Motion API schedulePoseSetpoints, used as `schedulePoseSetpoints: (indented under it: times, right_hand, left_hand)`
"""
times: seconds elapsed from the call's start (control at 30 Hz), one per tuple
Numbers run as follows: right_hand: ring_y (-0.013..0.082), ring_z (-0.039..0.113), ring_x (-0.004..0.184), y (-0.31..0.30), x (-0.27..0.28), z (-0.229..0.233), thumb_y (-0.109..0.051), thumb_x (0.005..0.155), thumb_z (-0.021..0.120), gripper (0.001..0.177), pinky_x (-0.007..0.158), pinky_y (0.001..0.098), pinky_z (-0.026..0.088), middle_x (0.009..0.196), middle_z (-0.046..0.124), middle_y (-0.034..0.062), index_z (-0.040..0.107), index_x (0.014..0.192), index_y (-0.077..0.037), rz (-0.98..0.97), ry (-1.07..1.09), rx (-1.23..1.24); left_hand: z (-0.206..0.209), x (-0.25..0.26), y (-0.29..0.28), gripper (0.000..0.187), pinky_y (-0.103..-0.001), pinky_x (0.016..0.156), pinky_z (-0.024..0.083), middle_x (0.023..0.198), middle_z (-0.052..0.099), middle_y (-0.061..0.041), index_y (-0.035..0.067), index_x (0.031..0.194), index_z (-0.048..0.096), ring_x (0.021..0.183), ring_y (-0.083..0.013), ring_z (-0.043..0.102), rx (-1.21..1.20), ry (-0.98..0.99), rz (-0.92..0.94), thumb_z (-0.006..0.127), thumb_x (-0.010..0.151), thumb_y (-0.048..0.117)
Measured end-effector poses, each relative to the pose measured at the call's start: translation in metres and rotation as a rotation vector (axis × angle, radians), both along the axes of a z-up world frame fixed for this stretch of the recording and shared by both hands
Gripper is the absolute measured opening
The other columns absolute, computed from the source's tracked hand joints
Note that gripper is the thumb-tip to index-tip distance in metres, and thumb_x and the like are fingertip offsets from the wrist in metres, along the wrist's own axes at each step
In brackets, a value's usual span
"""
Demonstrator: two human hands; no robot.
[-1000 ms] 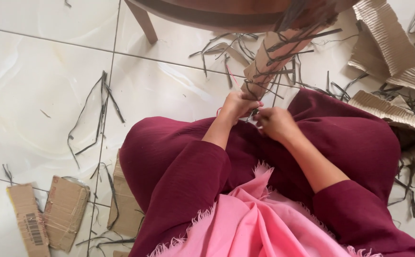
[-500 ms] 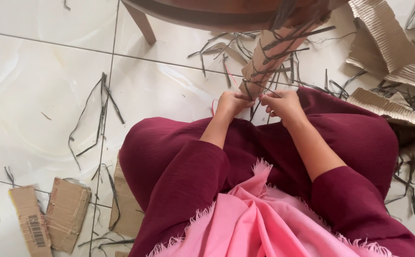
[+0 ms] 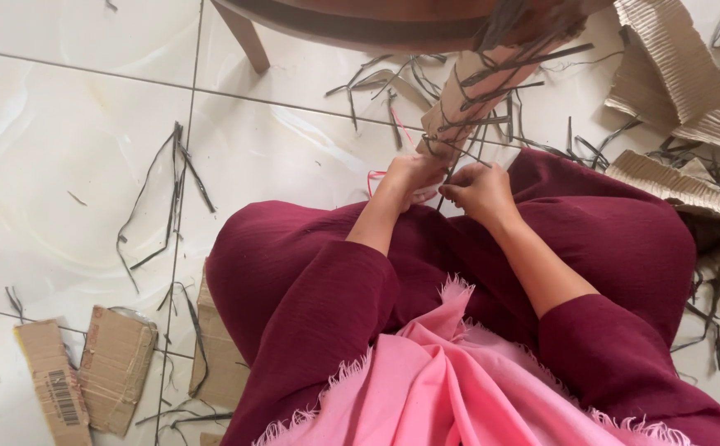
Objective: Wrapping a wooden chair leg with corrugated cardboard and securing it with plastic twine for protection.
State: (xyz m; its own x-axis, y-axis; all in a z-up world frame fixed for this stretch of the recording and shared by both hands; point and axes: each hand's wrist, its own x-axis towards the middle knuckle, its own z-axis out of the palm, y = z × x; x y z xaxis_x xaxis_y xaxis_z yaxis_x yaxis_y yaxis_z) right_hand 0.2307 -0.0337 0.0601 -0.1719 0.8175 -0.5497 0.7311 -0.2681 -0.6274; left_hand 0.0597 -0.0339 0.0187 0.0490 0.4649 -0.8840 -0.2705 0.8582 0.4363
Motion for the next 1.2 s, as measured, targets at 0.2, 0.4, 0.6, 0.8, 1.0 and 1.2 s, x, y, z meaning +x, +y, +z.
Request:
schedulePoseSetpoints:
  times: [0.2,0.4,0.6,0.8,1.0,1.2]
  right_hand:
    - [0.0134,0.069,0.055,0.001,-0.008,-0.011,-0.01,0.072,0.077,0.007,0.063,0.0231,0.053,0.053,0.065,-0.0003,0.074,0.076,-0.016,-0.227,0.086,0.141]
    - [0.008,0.07,0.066,0.006,-0.004,-0.038,-0.008,0.071,0.079,0.015,0.069,0.0219,0.054,0.066,0.07,-0.0001,0.075,0.081,-0.018,-0.388,0.261,0.101]
    - [0.0065,0.066,0.068,0.003,0.002,-0.035,-0.006,0.074,0.086,0.02,0.068,0.0193,0.052,0.07,0.07,0.0012,0.07,0.083,-0.013,-0.424,0.427,0.029]
    - [0.0058,0.065,0.072,-0.001,-0.002,-0.036,-0.006,0.074,0.092,0.028,0.073,0.0207,0.054,0.072,0.07,0.0003,0.067,0.084,-0.011,-0.382,0.512,-0.001]
    - [0.0078,0.068,0.071,-0.001,-0.002,-0.02,-0.006,0.074,0.092,0.028,0.067,0.0161,0.053,0.076,0.074,0.0032,0.066,0.085,-0.01,-0.347,0.49,-0.089]
    - [0.0101,0.068,0.06,-0.003,0.003,-0.023,-0.01,0.08,0.08,0.015,0.058,0.0157,0.045,0.067,0.075,0.0052,0.07,0.092,-0.01,-0.204,0.229,-0.209]
  left_hand:
    - [-0.011,-0.001,0.003,0.042,-0.025,0.076,0.061,0.098,0.073,0.001,0.013,0.115,0.064,0.084,-0.0108,0.072,-0.085,-0.02,-0.117,0.074,0.084,0.039]
    - [-0.004,-0.002,-0.002,0.035,-0.02,0.067,0.061,0.091,0.074,0.002,0.013,0.112,0.064,0.075,-0.0098,0.074,-0.058,0.006,-0.14,0.076,0.084,0.031]
    - [0.007,0.003,-0.016,0.04,-0.027,0.064,0.065,0.089,0.074,-0.004,0.027,0.105,0.062,0.068,-0.0193,0.077,0.334,0.569,-0.321,0.085,0.073,0.03]
    - [0.024,0.0,-0.024,0.023,-0.02,0.081,0.057,0.08,0.079,0.002,0.027,0.105,0.071,0.072,-0.0045,0.077,0.53,0.671,-0.498,0.073,0.088,0.012]
    - [0.031,-0.002,-0.026,0.012,-0.033,0.088,0.062,0.077,0.076,-0.001,0.022,0.091,0.08,0.078,-0.0146,0.077,0.619,0.825,-0.628,0.08,0.081,0.016]
    - [0.032,-0.002,-0.026,0.01,-0.04,0.084,0.063,0.08,0.077,-0.001,0.023,0.087,0.08,0.09,-0.025,0.077,0.599,0.897,-0.572,0.082,0.078,0.018]
